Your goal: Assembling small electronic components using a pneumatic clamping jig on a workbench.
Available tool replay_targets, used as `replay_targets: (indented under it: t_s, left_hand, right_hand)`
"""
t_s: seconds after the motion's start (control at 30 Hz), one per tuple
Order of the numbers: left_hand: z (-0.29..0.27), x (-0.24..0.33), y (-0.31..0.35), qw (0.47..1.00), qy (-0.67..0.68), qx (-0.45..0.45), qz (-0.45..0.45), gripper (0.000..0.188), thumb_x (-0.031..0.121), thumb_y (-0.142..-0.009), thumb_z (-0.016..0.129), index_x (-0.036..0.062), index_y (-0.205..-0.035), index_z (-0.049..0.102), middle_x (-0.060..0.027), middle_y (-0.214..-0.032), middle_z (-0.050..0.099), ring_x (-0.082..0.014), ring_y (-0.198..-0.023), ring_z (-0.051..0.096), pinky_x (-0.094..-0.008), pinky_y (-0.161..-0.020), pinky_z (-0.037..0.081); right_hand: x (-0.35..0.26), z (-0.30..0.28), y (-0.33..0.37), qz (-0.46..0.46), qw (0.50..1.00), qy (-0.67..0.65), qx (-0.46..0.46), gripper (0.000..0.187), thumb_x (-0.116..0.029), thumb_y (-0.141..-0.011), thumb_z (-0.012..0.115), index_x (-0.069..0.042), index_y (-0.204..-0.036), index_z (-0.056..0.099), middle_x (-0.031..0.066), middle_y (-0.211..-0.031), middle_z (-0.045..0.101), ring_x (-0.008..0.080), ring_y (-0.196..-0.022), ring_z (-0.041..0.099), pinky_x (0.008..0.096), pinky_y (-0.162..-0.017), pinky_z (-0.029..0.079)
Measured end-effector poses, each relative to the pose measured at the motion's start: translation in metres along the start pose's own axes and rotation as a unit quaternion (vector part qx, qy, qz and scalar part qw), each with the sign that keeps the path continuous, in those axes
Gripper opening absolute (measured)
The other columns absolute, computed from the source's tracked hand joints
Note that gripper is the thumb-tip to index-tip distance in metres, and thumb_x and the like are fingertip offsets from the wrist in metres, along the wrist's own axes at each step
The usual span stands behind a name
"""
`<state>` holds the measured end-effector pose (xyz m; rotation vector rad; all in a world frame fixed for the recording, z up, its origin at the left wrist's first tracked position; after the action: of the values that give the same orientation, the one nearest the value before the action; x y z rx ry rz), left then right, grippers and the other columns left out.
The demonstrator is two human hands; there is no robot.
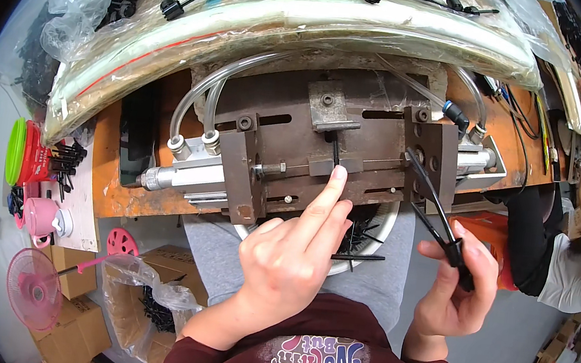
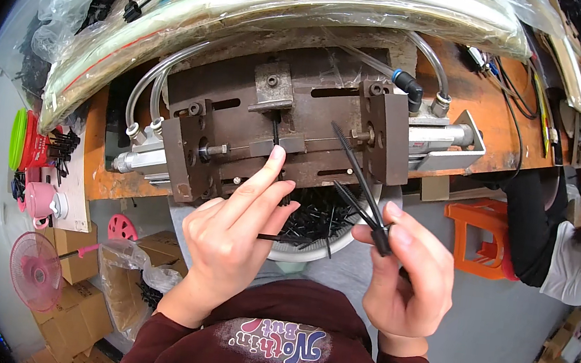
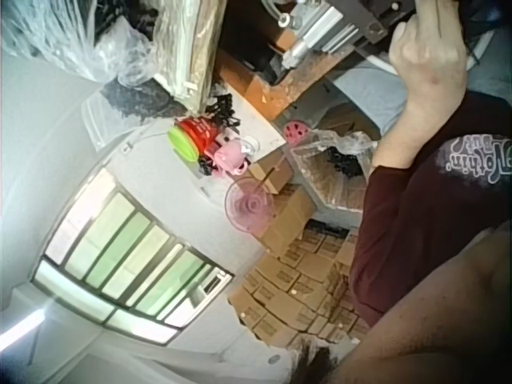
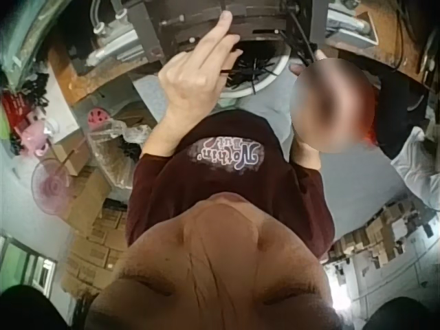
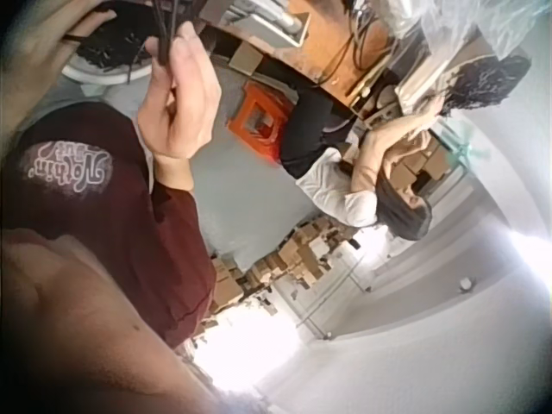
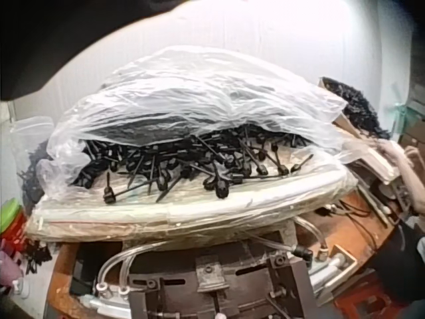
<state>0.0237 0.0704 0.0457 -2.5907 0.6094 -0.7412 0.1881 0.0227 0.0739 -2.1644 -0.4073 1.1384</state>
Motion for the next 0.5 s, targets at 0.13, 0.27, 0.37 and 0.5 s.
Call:
replay_targets:
  t_s: [0.13, 0.27, 0.37, 0.5]
  left_hand:
    - [-0.008, -0.001, -0.001, 0.975, 0.219, 0.02, -0.023, 0.039, 0.017, -0.066, 0.084, 0.0026, -0.099, 0.07, -0.0124, -0.103, 0.07, -0.0196, -0.073, 0.068, -0.0259, -0.061, 0.052]
    - [-0.021, 0.01, -0.004, 0.934, 0.357, 0.008, -0.003, 0.043, 0.016, -0.066, 0.085, 0.0008, -0.103, 0.07, -0.0127, -0.094, 0.07, -0.0222, -0.082, 0.068, -0.0283, -0.068, 0.055]
    - [-0.022, 0.004, 0.0, 0.94, 0.341, -0.004, -0.009, 0.038, 0.013, -0.067, 0.083, 0.002, -0.101, 0.071, -0.0124, -0.094, 0.07, -0.0221, -0.081, 0.068, -0.0282, -0.066, 0.055]
    - [-0.028, 0.003, 0.005, 0.966, 0.254, 0.042, 0.014, 0.032, 0.009, -0.067, 0.081, 0.0026, -0.098, 0.072, -0.011, -0.095, 0.07, -0.0189, -0.073, 0.067, -0.0264, -0.059, 0.054]
  right_hand:
    - [-0.008, 0.009, 0.004, -0.021, 0.999, 0.035, -0.012, 0.028, 0.011, -0.08, 0.067, 0.003, -0.106, 0.058, 0.0245, -0.109, 0.062, 0.029, -0.09, 0.069, 0.034, -0.074, 0.061]
    - [-0.026, 0.029, 0.004, -0.081, 0.99, 0.022, -0.115, 0.037, 0.009, -0.068, 0.07, 0.002, -0.105, 0.068, 0.0219, -0.109, 0.065, 0.0274, -0.084, 0.07, 0.0295, -0.067, 0.059]
    - [-0.024, 0.034, 0.004, -0.084, 0.99, 0.023, -0.115, 0.037, 0.008, -0.067, 0.068, 0.0, -0.104, 0.07, 0.0195, -0.109, 0.067, 0.0248, -0.081, 0.07, 0.0278, -0.065, 0.058]
    - [-0.017, 0.035, 0.002, -0.068, 0.991, 0.024, -0.111, 0.036, 0.009, -0.068, 0.069, -0.001, -0.102, 0.071, 0.017, -0.105, 0.069, 0.0221, -0.081, 0.071, 0.0269, -0.066, 0.057]
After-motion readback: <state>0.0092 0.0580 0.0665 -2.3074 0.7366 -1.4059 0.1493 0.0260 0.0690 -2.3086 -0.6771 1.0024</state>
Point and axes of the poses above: each hand's wrist, its own y-axis away from the middle knuckle, its own z-axis out of the palm, x = y × z, the point moved 9 cm from there along -y, towards the middle knuckle
